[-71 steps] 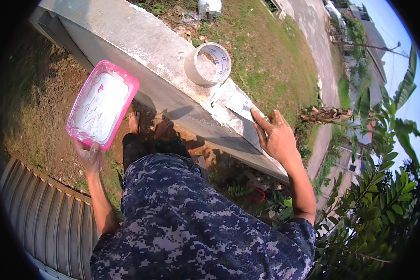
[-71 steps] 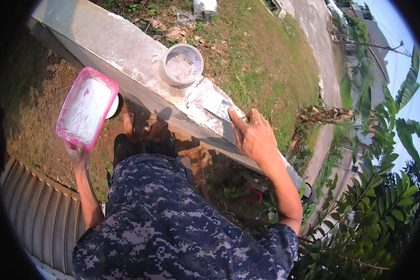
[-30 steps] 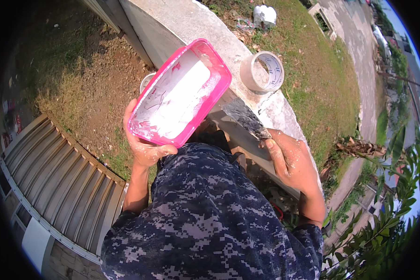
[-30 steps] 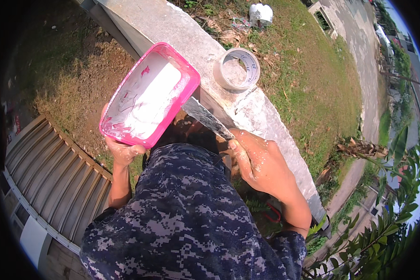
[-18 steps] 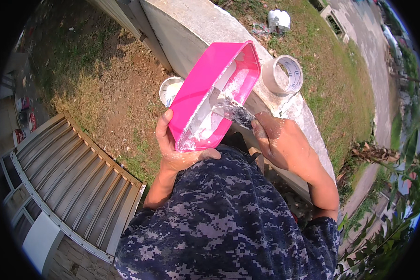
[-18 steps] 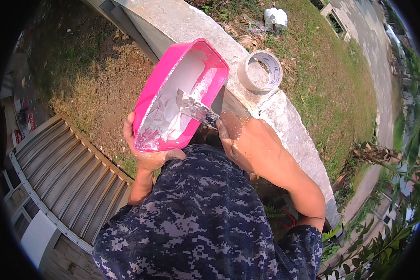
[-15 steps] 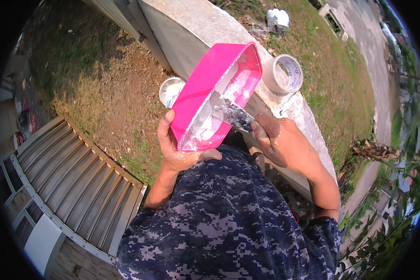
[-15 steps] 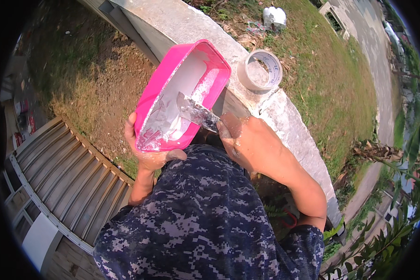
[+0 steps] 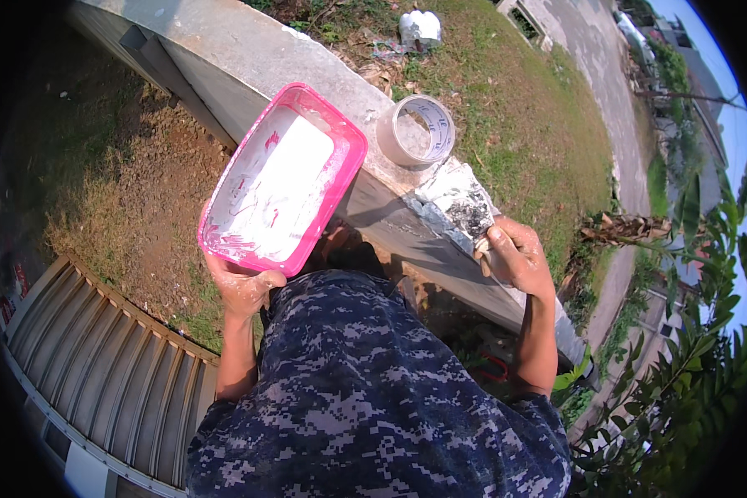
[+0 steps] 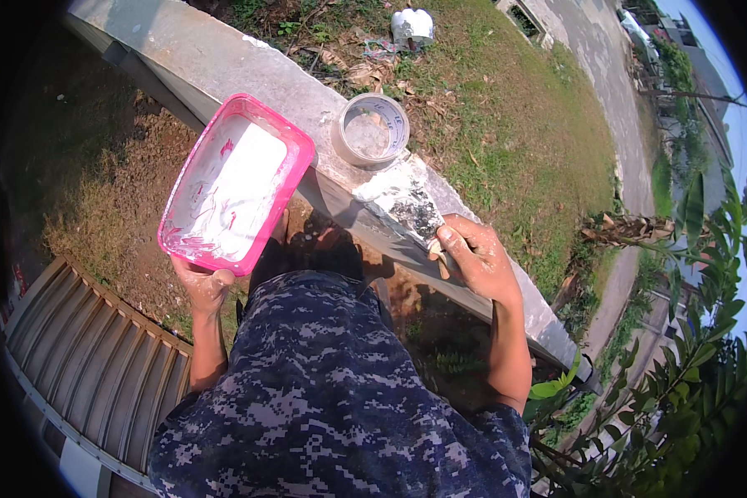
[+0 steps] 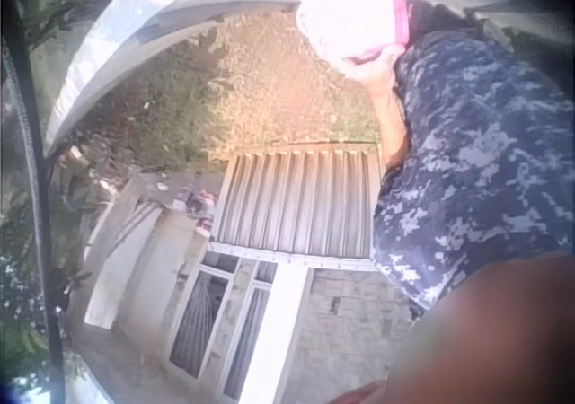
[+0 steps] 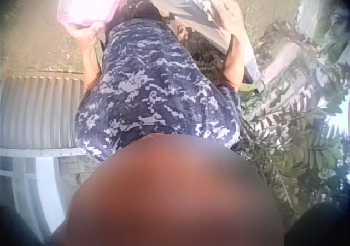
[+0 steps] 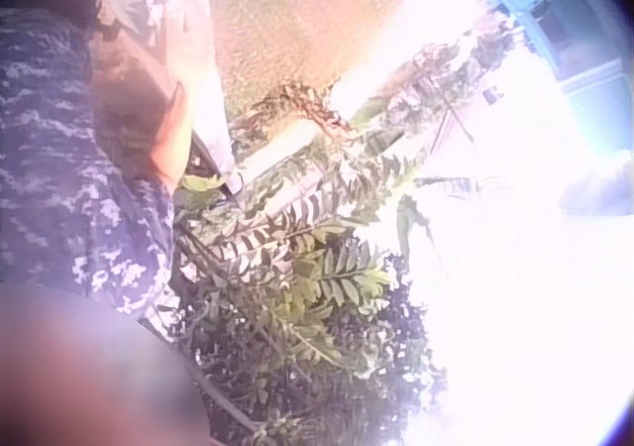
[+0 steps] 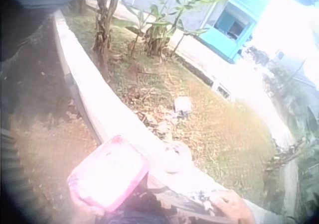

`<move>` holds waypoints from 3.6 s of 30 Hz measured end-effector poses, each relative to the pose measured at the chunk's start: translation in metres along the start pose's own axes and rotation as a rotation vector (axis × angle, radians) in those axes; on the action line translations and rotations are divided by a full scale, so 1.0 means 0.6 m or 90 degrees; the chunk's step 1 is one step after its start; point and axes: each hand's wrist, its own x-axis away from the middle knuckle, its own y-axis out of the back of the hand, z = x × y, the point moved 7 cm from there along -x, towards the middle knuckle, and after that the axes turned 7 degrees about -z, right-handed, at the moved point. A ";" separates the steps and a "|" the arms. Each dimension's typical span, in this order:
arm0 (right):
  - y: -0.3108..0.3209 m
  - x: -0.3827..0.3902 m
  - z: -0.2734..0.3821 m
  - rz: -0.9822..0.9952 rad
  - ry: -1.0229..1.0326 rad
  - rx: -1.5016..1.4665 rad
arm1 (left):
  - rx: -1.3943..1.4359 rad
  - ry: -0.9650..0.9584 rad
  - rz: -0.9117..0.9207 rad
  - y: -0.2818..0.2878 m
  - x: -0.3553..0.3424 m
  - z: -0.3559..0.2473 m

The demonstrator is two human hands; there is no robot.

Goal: The person scoops white plaster from a pink container with a trowel and applies it to a curved concrete wall, smoothing the surface along a crack. The person repeatedly reloads the trowel and continues spreading the plaster along the wall's edge.

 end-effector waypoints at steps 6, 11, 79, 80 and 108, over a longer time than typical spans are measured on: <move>0.008 0.014 0.000 -0.154 0.244 0.516 | -0.022 -0.011 -0.063 0.060 0.001 0.038; -0.041 0.026 0.005 -0.191 0.408 0.687 | -0.037 -0.012 -0.089 0.079 0.015 0.045; -0.030 0.010 -0.012 -0.133 0.229 0.710 | 0.044 0.002 -0.111 0.134 -0.007 0.067; -0.016 0.017 -0.010 -0.138 0.227 0.730 | 0.044 0.002 -0.116 0.138 -0.006 0.067; 0.020 -0.021 0.003 -0.196 0.297 0.684 | 0.062 0.000 -0.121 0.160 0.008 0.074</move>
